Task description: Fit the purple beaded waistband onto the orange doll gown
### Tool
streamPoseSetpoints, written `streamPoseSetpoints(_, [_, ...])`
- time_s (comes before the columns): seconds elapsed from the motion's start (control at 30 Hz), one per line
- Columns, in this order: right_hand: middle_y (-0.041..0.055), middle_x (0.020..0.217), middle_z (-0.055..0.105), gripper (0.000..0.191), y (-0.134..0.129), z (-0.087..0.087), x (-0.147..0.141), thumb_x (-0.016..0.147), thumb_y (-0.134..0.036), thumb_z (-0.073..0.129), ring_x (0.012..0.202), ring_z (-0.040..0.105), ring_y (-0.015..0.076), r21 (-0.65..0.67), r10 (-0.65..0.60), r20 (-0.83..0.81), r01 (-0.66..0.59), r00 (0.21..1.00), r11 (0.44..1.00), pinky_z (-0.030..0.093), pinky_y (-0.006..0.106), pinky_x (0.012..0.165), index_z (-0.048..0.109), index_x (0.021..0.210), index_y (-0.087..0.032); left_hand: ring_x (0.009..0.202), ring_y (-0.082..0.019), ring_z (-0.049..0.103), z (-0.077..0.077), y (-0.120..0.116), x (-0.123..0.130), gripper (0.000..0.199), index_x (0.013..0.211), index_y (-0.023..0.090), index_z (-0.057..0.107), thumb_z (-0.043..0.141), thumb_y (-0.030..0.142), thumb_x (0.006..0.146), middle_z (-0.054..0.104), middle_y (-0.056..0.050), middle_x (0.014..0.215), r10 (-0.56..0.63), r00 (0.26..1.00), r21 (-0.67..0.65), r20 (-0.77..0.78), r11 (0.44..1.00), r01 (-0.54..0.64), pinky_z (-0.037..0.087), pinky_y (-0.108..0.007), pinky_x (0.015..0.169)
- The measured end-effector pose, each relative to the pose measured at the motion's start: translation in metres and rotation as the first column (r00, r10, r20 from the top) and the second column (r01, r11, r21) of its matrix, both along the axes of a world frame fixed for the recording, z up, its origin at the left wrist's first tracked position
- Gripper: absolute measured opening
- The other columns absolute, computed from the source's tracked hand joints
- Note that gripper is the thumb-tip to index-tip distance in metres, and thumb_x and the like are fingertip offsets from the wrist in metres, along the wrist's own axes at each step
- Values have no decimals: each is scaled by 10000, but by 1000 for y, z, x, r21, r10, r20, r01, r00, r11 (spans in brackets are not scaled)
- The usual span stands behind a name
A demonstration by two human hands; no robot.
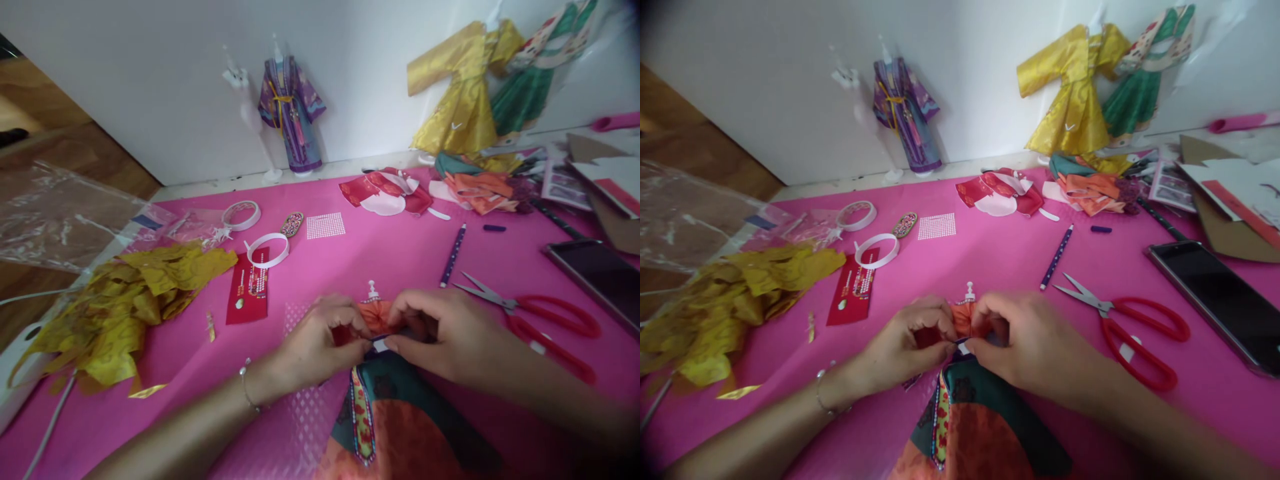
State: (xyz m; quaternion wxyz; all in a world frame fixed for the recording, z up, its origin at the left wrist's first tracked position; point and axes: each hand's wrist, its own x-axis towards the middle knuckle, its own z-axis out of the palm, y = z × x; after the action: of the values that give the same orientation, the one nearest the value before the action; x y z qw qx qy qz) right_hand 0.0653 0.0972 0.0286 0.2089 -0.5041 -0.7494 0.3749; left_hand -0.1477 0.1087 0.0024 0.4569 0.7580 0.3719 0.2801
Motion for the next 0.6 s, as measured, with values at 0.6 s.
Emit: streamPoseSetpoints(0.6, [-12, 574, 637, 205, -6, -7, -4, 810, -120, 548, 481, 481, 87, 110, 164, 79, -172, 983, 979, 271, 247, 474, 717, 709, -176, 740, -141, 566, -2, -2, 0, 95, 729, 196, 657, 676, 143, 805, 633, 20, 742, -14, 999, 85, -37, 996, 17, 405, -301, 734])
